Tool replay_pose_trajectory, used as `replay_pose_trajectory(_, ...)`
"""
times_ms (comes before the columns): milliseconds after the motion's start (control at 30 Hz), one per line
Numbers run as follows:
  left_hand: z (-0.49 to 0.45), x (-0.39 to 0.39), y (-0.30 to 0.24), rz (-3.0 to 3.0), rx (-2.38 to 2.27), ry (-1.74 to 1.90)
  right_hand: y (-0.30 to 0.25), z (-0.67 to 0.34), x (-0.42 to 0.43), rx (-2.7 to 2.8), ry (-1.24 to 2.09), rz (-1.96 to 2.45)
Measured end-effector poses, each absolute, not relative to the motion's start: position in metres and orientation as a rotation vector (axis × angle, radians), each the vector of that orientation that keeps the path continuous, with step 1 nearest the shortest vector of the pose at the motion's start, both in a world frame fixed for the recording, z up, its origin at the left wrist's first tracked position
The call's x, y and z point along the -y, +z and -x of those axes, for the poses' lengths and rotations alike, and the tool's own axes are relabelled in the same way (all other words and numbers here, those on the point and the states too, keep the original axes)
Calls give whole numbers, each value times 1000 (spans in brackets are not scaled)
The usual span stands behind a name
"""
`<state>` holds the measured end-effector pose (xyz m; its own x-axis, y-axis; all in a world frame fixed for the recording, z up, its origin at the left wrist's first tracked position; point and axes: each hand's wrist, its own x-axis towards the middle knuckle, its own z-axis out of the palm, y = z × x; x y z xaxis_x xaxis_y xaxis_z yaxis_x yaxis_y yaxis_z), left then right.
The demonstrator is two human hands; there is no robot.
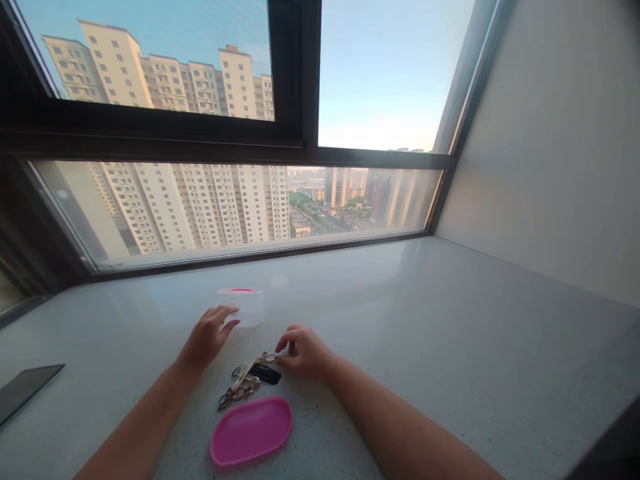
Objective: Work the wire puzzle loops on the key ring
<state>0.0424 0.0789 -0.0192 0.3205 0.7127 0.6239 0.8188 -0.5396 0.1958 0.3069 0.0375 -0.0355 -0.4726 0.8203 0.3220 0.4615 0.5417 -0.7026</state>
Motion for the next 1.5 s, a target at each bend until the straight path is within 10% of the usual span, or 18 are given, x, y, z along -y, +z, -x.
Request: replay_pose_trajectory(1500, -83, 24, 13, 2828, 1508, -892, -20, -315, -23, 2050, 701, 1002)
